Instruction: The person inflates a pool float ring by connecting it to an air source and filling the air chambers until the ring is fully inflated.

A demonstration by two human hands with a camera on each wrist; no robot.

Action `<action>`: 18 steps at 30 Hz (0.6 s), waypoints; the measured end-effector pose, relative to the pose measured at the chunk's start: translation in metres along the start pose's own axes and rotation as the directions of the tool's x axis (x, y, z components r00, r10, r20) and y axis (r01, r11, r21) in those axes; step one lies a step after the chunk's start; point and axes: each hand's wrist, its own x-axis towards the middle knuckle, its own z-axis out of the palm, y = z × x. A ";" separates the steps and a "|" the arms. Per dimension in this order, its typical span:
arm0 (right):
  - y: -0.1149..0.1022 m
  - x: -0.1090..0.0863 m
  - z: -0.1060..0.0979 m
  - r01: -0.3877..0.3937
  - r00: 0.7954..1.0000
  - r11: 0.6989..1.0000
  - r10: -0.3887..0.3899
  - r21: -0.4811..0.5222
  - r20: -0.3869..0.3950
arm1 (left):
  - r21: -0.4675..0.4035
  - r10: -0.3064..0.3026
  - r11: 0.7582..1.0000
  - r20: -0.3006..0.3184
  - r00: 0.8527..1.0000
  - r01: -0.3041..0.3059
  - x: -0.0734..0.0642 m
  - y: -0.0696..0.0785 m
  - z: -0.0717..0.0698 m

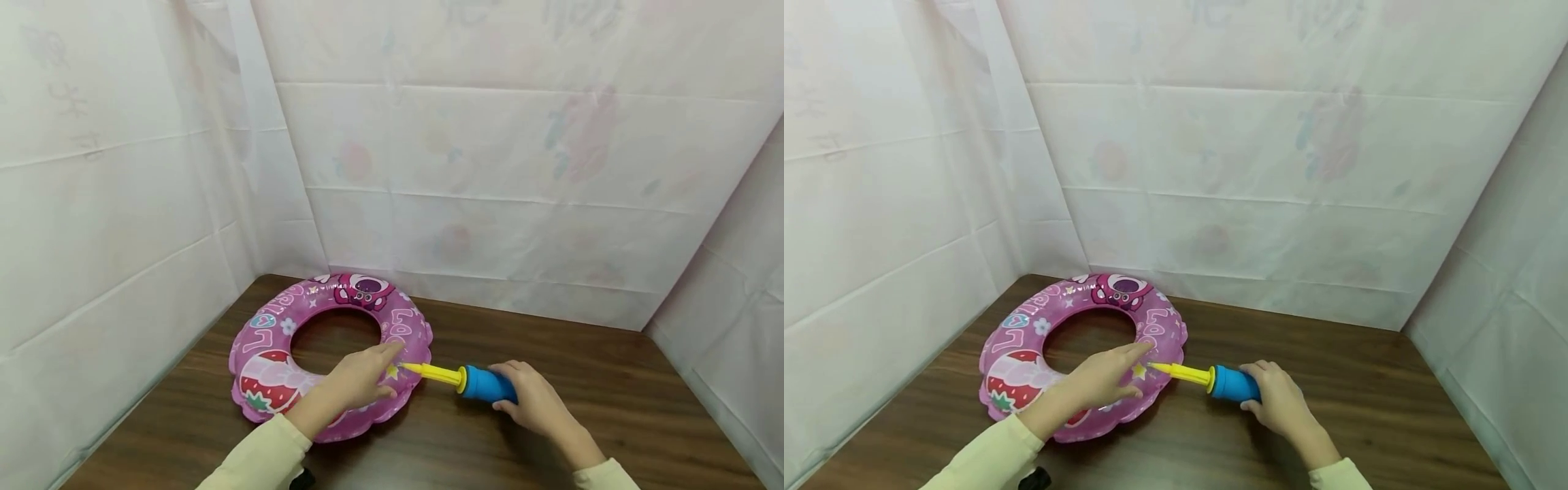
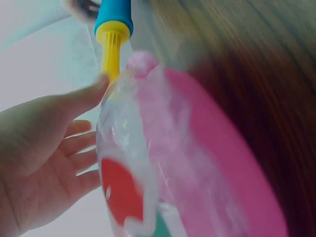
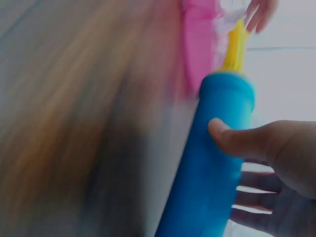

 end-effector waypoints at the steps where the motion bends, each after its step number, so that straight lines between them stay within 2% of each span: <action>1: -0.005 0.003 0.001 0.007 1.000 1.000 -0.007 0.008 -0.001 | 0.025 0.012 1.000 -0.023 1.000 -0.012 0.002 0.001 0.001; 5: -0.031 0.023 0.006 0.101 0.995 0.994 -0.100 0.039 -0.028 | 0.145 0.051 0.989 -0.133 0.990 -0.031 0.011 0.008 0.005; 7: -0.044 0.033 0.011 0.155 0.987 0.987 -0.154 0.047 -0.040 | 0.182 0.046 0.983 -0.179 0.983 -0.013 0.015 0.012 0.006; 9: -0.054 0.041 0.015 0.176 0.984 0.983 -0.173 0.057 -0.048 | 0.197 0.032 0.980 -0.206 0.978 0.009 0.018 0.016 0.008; 15: -0.068 0.051 0.024 0.118 0.990 0.989 -0.111 0.087 -0.083 | 0.176 -0.003 0.983 -0.269 0.963 0.053 0.022 0.026 0.013; 18: -0.073 0.054 0.026 0.111 0.992 0.989 -0.105 0.102 -0.066 | 0.174 -0.035 0.981 -0.276 0.961 0.086 0.021 0.027 0.012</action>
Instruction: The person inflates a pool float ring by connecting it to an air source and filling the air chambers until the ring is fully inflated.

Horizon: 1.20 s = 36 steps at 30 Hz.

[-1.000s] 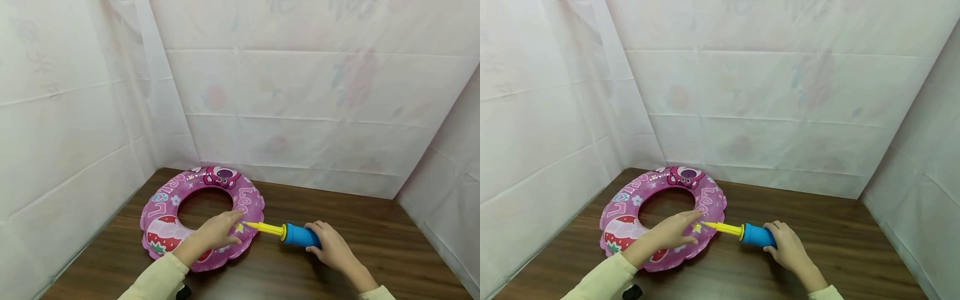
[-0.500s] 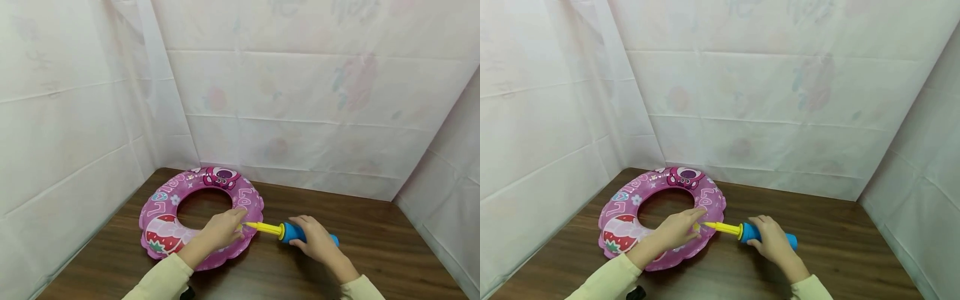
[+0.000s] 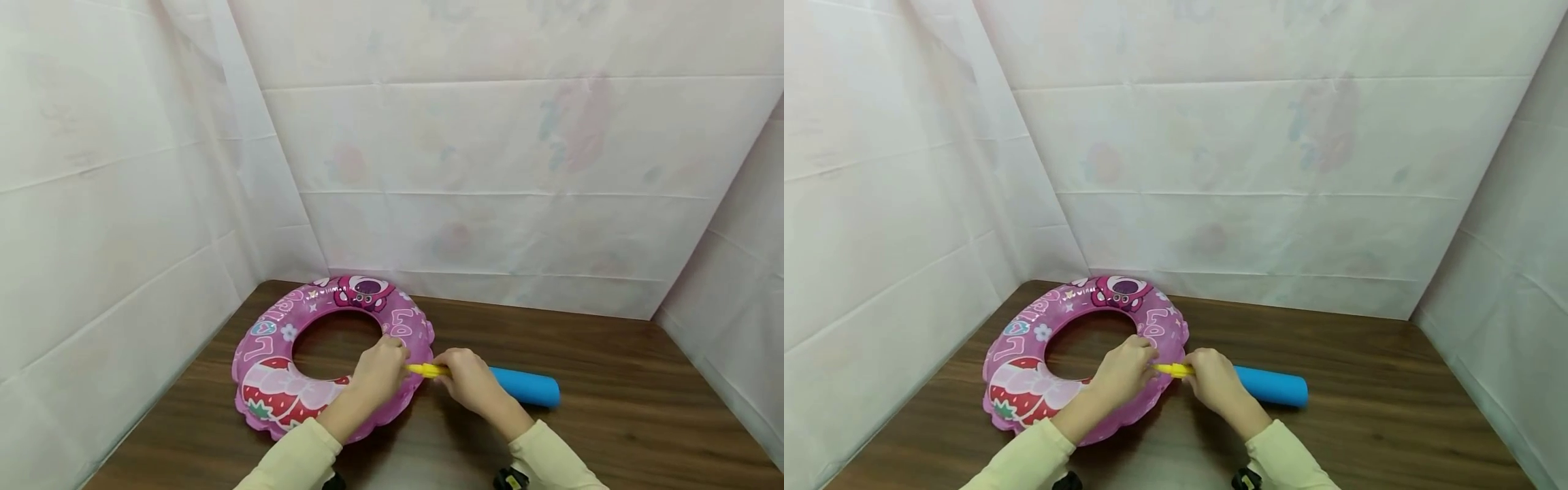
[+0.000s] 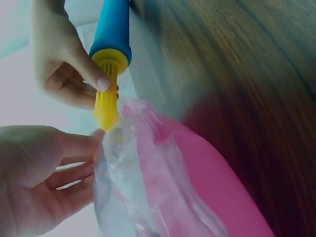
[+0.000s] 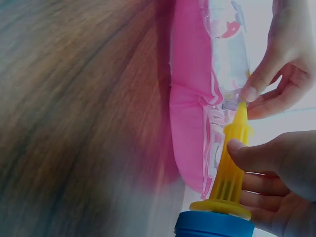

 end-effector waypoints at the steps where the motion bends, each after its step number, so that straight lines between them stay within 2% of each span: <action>1: 0.000 0.001 0.000 0.000 1.000 1.000 0.000 0.006 0.012 | -0.003 -0.011 1.000 0.002 1.000 0.011 0.000 0.001 0.000; 6: 0.002 0.004 -0.003 0.012 1.000 1.000 -0.012 -0.008 0.026 | -0.062 -0.057 0.996 -0.002 0.998 0.057 0.002 0.002 0.001; 10: -0.001 0.002 -0.005 0.066 0.996 0.992 -0.072 -0.111 -0.056 | -0.085 -0.060 0.995 -0.042 0.997 0.056 0.000 -0.001 0.001; 14: -0.003 0.003 -0.007 0.135 0.975 0.962 -0.171 -0.239 -0.139 | -0.087 -0.066 0.994 -0.079 0.995 0.059 0.000 -0.001 0.002; 19: -0.005 0.005 -0.009 0.157 0.958 0.936 -0.222 -0.314 -0.182 | -0.091 -0.077 0.993 -0.092 0.993 0.069 -0.001 0.001 0.003; 23: -0.004 0.003 -0.009 0.168 0.956 0.932 -0.233 -0.321 -0.177 | -0.076 -0.080 0.994 -0.093 0.992 0.073 -0.001 0.004 0.004; 30: -0.001 0.004 -0.011 0.208 0.964 0.927 -0.249 -0.311 -0.098 | -0.027 -0.094 0.995 -0.105 0.990 0.092 -0.002 0.005 0.005; 36: 0.006 0.005 -0.013 0.246 0.947 0.914 -0.297 -0.322 -0.122 | 0.005 -0.106 0.994 -0.091 0.990 0.106 -0.005 0.003 0.003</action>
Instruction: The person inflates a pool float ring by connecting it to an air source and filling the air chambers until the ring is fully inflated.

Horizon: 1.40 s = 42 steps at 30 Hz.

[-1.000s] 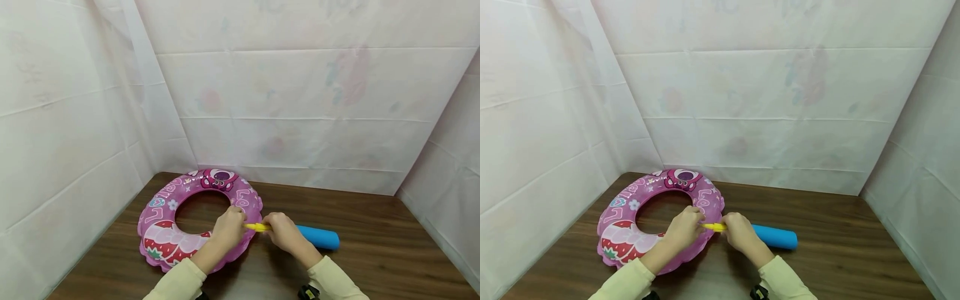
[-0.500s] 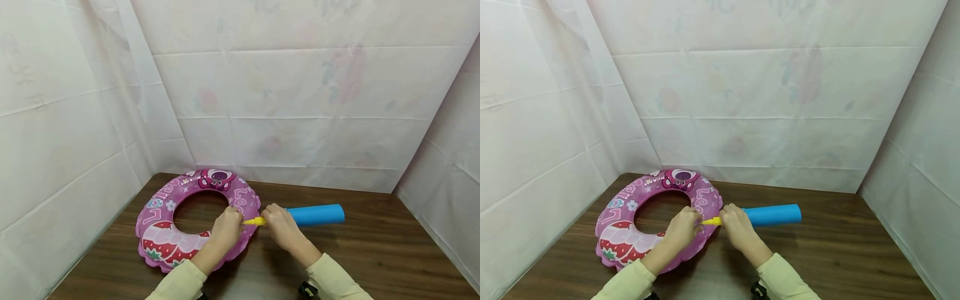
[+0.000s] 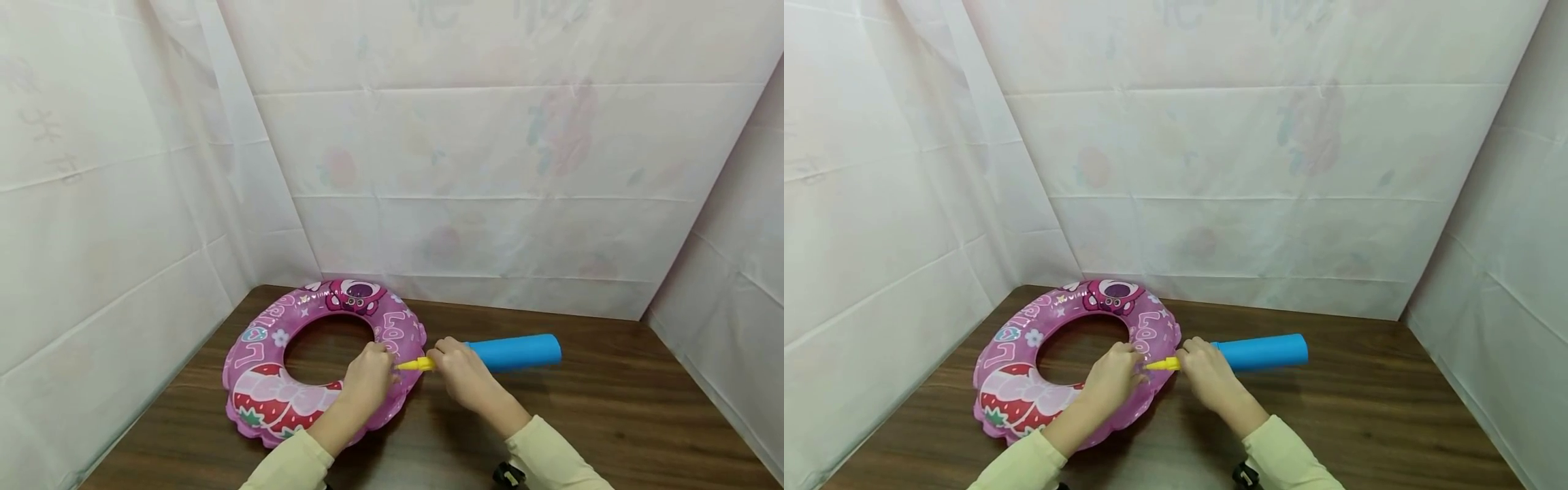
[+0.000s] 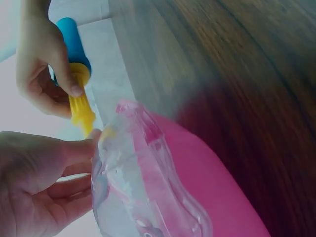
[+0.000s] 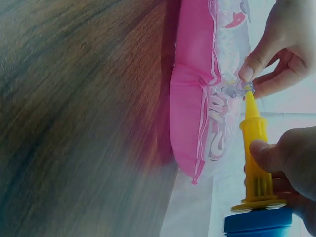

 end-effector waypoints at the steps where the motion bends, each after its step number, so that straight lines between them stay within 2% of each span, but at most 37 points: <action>1: 0.000 0.000 0.000 0.008 1.000 1.000 -0.008 -0.004 -0.009 | -0.004 0.010 1.000 0.000 1.000 -0.010 -0.001 -0.001 0.000; 7: 0.001 0.008 -0.007 0.070 0.997 0.993 -0.073 -0.093 -0.024 | -0.005 0.052 0.999 -0.018 0.999 -0.052 -0.002 -0.002 0.002; 10: 0.002 0.014 -0.012 0.116 0.992 0.982 -0.121 -0.146 -0.023 | 0.000 0.048 0.999 -0.031 0.998 -0.048 -0.002 -0.003 0.005; 13: 0.005 0.020 -0.022 0.136 0.988 0.975 -0.147 -0.175 -0.054 | 0.007 0.037 0.999 -0.058 0.998 -0.037 -0.002 -0.004 0.007; 18: 0.015 0.028 -0.042 0.085 0.991 0.988 -0.097 -0.127 -0.094 | 0.007 0.030 1.000 -0.108 0.994 -0.029 -0.001 -0.006 0.010; 22: 0.023 0.022 -0.047 0.033 0.999 0.998 -0.034 -0.061 -0.028 | -0.001 0.035 0.999 -0.117 0.992 -0.035 -0.002 -0.006 0.011; 28: 0.035 0.010 -0.036 -0.012 0.999 0.999 0.013 -0.044 0.030 | -0.035 0.026 0.999 -0.123 0.992 -0.031 -0.004 -0.006 0.012; 36: 0.059 0.001 -0.018 -0.068 0.993 0.996 0.073 -0.054 0.091 | -0.028 0.032 0.999 -0.152 0.988 -0.037 -0.003 -0.005 0.013; 42: 0.079 -0.001 0.001 -0.070 0.994 0.997 0.073 -0.042 0.084 | -0.028 0.018 0.999 -0.141 0.990 -0.022 -0.005 -0.003 0.013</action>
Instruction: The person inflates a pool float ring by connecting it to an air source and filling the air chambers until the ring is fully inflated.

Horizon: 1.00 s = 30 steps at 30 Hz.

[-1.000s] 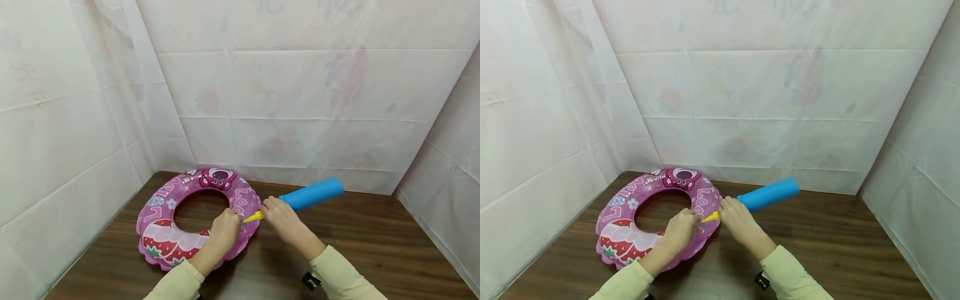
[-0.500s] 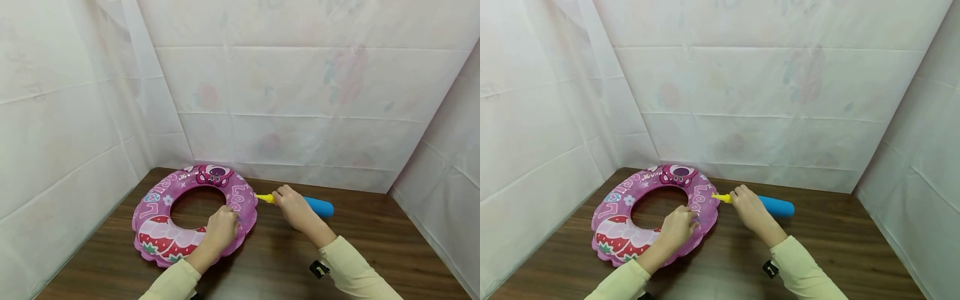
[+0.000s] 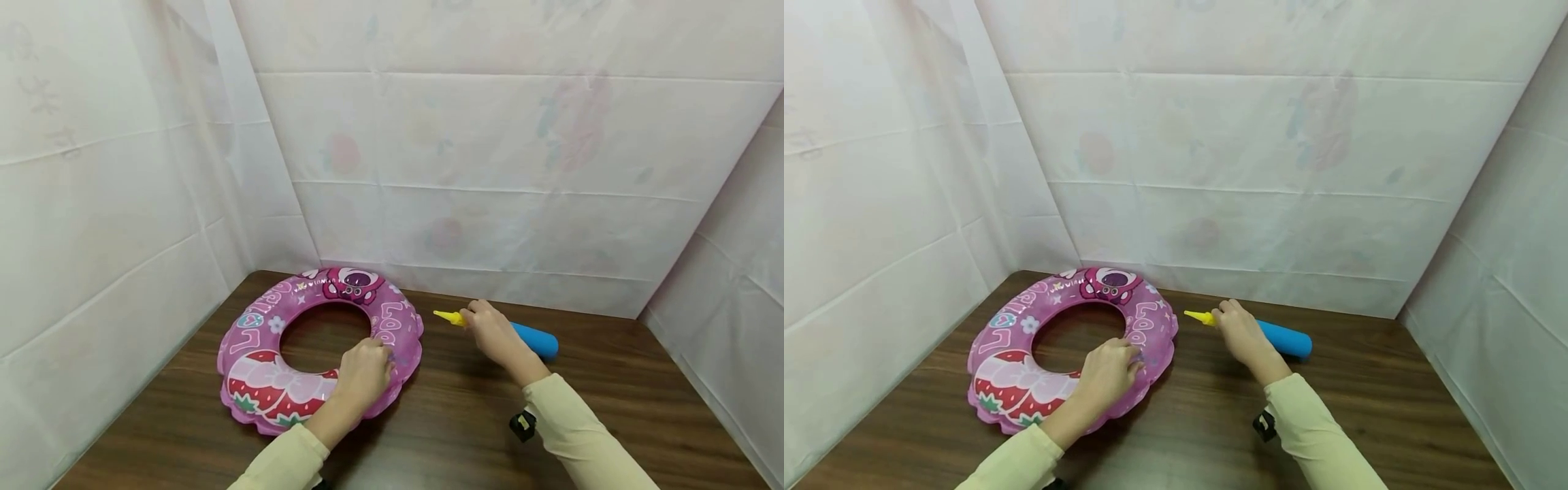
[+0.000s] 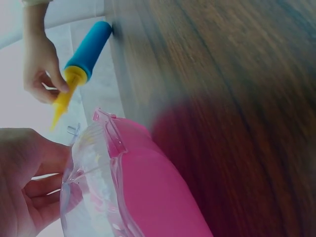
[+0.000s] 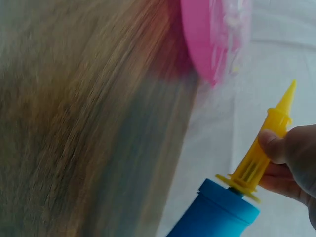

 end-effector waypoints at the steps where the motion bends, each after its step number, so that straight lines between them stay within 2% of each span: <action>1: 0.003 0.001 0.004 0.001 1.000 1.000 -0.001 0.002 -0.008 | -0.002 -0.001 1.000 0.000 1.000 0.001 0.000 0.000 0.000; 7: 0.020 0.007 0.025 0.014 0.997 0.999 -0.012 0.032 -0.077 | -0.017 -0.008 1.000 -0.019 1.000 0.007 0.000 0.001 0.001; 10: 0.026 0.011 0.036 -0.004 0.996 0.998 0.009 0.064 -0.084 | -0.021 -0.016 1.000 -0.028 0.999 0.015 -0.001 0.001 0.001; 14: 0.032 0.018 0.049 -0.073 0.997 0.994 0.074 0.082 -0.002 | -0.020 -0.027 0.999 -0.029 0.999 0.026 -0.001 0.001 0.001; 19: 0.039 0.024 0.064 -0.139 0.984 0.988 0.131 0.065 0.120 | -0.022 -0.028 0.999 -0.025 0.999 0.028 -0.002 0.001 0.002; 30: 0.044 0.023 0.076 -0.177 0.977 0.977 0.161 0.115 0.137 | 0.004 -0.031 1.000 -0.030 0.999 0.031 -0.002 0.003 0.002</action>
